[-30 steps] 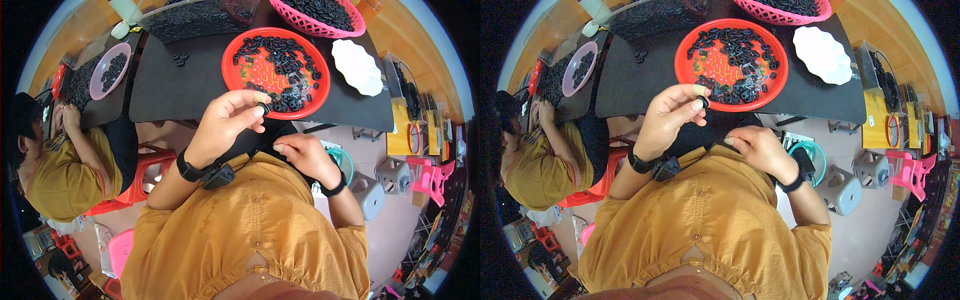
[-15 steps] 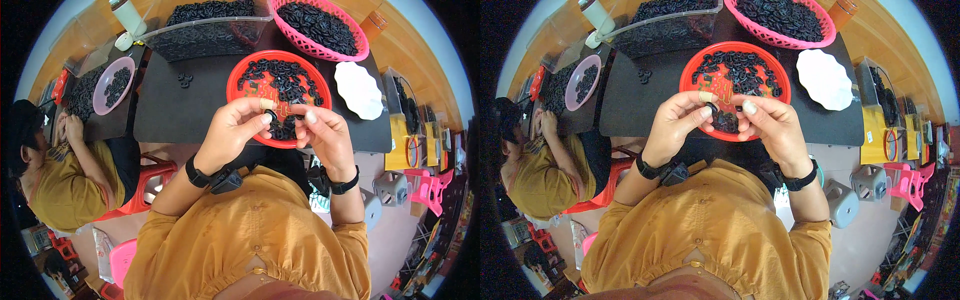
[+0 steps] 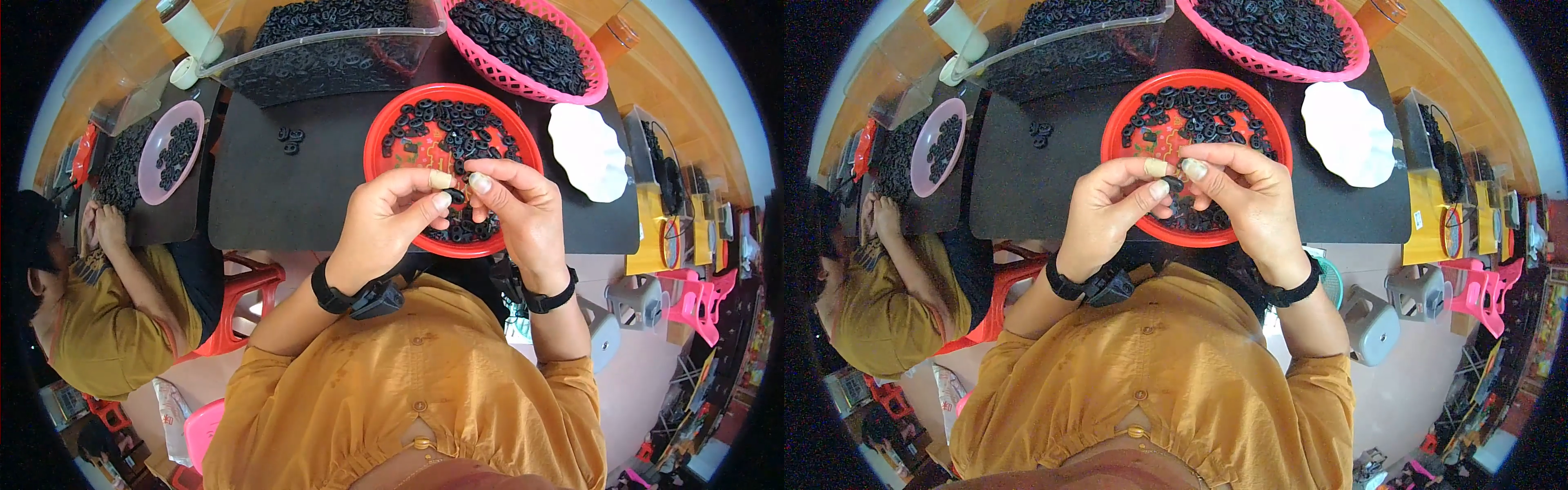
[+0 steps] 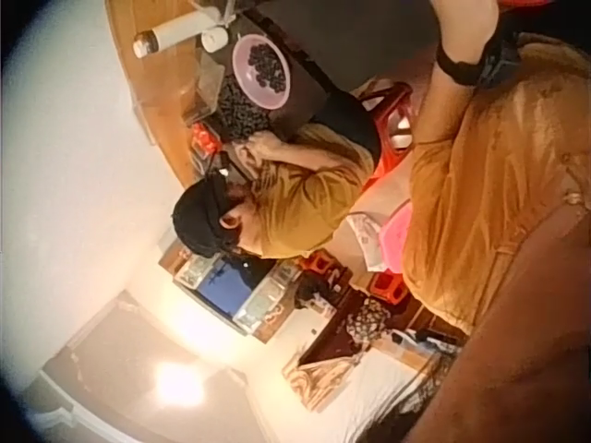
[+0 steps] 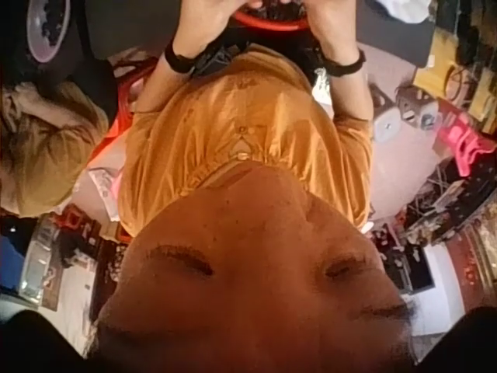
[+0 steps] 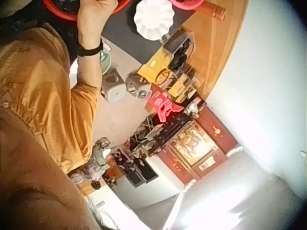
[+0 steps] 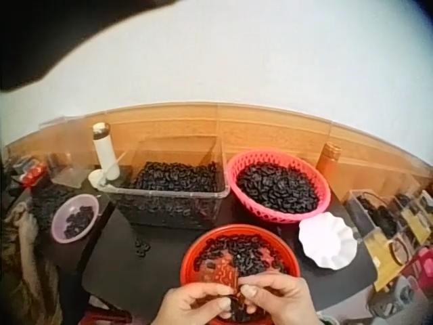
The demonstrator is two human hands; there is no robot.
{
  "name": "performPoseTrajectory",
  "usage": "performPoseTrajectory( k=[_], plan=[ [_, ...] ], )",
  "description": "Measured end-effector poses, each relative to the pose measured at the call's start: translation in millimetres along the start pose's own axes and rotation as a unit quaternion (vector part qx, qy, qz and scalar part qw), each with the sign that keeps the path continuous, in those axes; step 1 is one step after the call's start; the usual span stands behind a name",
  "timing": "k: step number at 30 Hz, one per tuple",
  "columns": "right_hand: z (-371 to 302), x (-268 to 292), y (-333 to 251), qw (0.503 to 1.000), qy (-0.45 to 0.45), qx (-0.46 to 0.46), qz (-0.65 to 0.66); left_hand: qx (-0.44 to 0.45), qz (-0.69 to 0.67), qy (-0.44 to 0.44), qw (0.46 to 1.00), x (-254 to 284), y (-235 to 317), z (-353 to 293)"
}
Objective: The person assembles plastic cord locks by hand, picking up housings, buttons, and springs from a tray and fitting the components together.
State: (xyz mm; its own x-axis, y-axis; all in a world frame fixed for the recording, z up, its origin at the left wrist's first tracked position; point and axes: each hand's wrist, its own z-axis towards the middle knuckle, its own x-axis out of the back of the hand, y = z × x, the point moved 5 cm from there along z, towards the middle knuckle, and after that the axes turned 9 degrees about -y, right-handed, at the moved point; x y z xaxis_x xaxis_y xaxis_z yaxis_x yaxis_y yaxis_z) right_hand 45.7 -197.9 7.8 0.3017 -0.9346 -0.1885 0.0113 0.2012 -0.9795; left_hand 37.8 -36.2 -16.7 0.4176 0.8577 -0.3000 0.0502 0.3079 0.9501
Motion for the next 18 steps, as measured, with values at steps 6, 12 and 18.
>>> performPoseTrajectory(
  k=[6,12,18],
  plan=[
    [0.2,0.1,-0.4,0.997,0.017,-0.014,-0.069,-0.054,0.050,0.022,0.997,2.5,0.2,-1.3],
    [-0.4,-1.4,-1.0,0.997,0.017,-0.019,-0.070,-0.090,0.085,0.036,0.992,3.4,0.1,-3.3],
    [0.1,-6.3,-1.3,0.995,-0.009,-0.039,-0.089,-0.101,0.102,0.040,0.989,3.9,1.4,-4.1]
  ],
)
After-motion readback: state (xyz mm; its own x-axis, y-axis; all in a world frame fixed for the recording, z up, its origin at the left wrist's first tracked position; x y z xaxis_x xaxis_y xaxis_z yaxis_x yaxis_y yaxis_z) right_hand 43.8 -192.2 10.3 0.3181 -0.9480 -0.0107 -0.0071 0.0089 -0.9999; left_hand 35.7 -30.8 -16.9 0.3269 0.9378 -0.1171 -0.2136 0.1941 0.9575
